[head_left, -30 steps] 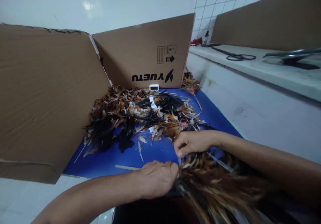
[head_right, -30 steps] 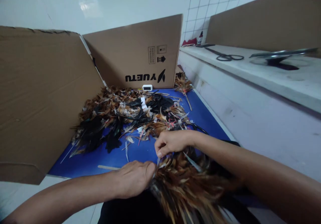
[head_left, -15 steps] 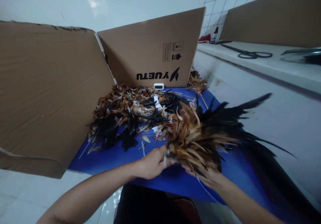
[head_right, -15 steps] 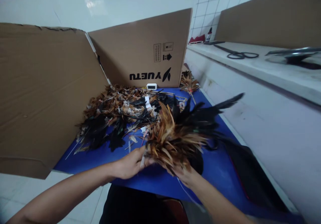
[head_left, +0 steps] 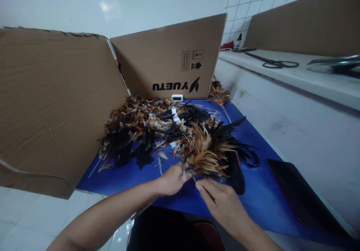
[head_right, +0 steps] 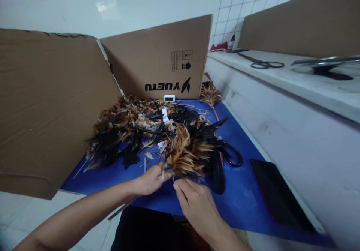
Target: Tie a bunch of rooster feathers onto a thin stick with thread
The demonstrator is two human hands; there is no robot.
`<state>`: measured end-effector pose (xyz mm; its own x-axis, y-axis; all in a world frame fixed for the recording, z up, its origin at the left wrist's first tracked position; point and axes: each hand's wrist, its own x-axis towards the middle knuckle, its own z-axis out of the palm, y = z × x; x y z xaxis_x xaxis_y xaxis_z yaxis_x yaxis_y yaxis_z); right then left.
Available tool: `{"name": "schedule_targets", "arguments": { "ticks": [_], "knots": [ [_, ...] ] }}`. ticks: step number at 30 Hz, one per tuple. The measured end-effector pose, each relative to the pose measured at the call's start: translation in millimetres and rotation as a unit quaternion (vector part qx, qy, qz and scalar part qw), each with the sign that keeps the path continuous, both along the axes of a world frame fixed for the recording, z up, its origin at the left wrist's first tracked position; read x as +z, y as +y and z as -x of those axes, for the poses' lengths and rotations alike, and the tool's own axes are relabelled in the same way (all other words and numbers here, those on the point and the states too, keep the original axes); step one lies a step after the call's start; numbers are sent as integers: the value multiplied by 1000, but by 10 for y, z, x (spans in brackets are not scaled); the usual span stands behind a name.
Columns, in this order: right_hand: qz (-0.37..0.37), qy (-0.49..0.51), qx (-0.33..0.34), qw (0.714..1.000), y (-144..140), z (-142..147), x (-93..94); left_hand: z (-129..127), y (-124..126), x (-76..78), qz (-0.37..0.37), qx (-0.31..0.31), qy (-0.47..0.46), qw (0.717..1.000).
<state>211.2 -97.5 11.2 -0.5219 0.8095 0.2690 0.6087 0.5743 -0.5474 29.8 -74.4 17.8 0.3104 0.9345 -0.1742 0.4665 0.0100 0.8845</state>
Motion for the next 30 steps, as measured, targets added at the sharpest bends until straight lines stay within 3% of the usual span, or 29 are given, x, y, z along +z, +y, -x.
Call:
{"name": "schedule_targets", "arguments": {
  "ticks": [7, 12, 17, 20, 23, 26, 30],
  "knots": [
    [-77, -168, 21, 982, 104, 29, 454, -50, -40, 19, -52, -72, 227, 970],
    [-110, -264, 70, 956, 241, 135, 712, -125, -61, 85, -71, -110, 284, 950],
    [-111, -290, 182, 933, 461, 258, 877, -182, -67, 23, -92, -112, 297, 944],
    [-47, -236, 232, 942, 650, 262, 927, -168, -101, -1, -117, -123, 261, 950],
    [95, -146, 282, 943, 836, 222, 895, -123, -171, 57, -140, -132, 234, 953],
    [239, -85, 324, 912, 951, 186, 794, -69, -252, 155, -133, -166, 214, 953],
    [362, -52, 363, 857, 958, 147, 666, -10, -308, 285, -79, -255, 157, 951]
  ]
}}
